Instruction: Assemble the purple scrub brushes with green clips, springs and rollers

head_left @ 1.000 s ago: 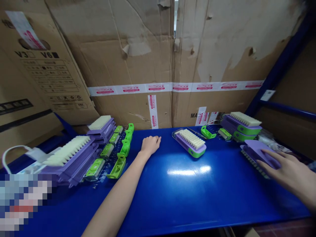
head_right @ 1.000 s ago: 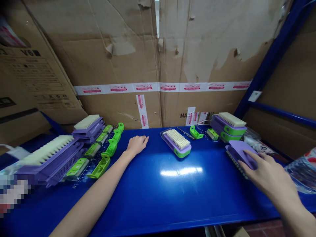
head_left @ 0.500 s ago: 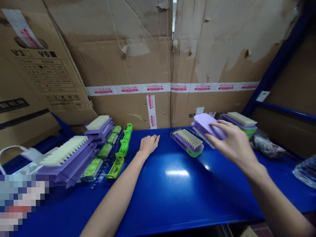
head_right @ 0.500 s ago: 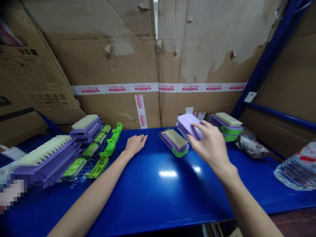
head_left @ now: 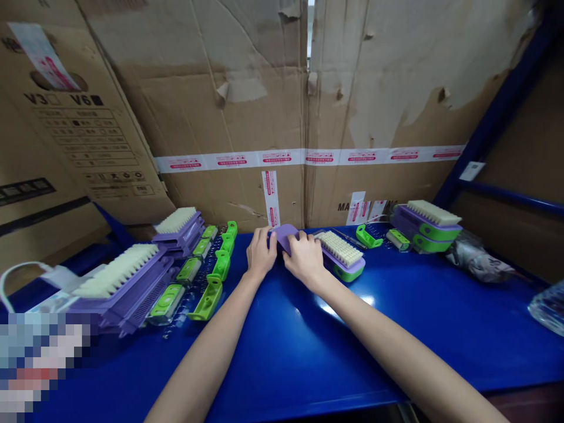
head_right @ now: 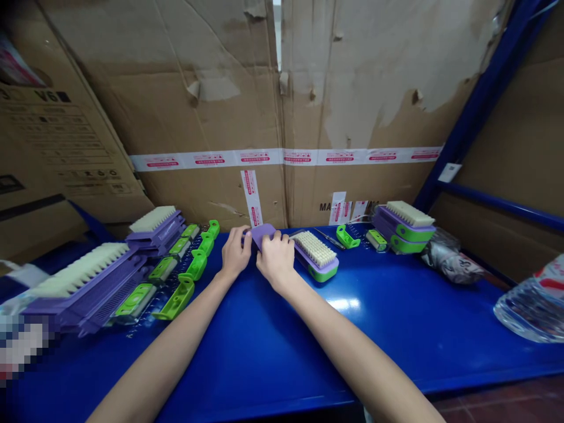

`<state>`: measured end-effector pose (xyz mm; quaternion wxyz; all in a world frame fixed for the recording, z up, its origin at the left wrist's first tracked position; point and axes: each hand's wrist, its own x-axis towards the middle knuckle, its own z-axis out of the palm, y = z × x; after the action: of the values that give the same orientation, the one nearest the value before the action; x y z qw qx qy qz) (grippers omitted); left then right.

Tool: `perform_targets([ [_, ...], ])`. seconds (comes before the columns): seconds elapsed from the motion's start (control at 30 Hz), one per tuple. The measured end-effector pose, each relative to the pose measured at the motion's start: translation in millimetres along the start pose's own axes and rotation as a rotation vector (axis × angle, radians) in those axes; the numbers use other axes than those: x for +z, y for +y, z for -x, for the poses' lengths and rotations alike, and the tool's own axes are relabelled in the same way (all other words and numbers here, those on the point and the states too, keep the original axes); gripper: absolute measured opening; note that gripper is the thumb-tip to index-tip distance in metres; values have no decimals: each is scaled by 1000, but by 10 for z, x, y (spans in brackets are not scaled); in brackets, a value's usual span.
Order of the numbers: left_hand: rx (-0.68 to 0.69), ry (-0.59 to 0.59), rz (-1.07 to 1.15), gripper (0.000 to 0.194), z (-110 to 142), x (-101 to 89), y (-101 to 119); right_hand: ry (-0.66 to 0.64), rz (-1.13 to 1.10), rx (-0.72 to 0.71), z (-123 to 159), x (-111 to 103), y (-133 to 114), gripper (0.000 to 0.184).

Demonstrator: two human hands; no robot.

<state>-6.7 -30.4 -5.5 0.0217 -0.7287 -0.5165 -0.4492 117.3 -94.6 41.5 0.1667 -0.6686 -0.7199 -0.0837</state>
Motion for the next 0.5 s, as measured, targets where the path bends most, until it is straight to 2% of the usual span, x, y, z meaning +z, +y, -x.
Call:
perform_targets([
  [0.07, 155, -24, 50, 36, 13, 25, 11, 31, -19, -17, -17, 27, 36, 37],
  [0.13, 204, -86, 39, 36, 18, 48, 21, 70, -30, -47, -12, 2, 128, 39],
  [0.27, 160, -164, -51, 37, 19, 64, 37, 121, -10, -72, 56, -111, 483, 44],
  [0.4, 111, -149, -121, 40, 23, 49, 57, 2, 74, -6, 207, -152, 894, 43],
  [0.5, 95, -153, -157, 44, 27, 46, 69, -37, 89, -23, 419, -167, 1077, 47],
])
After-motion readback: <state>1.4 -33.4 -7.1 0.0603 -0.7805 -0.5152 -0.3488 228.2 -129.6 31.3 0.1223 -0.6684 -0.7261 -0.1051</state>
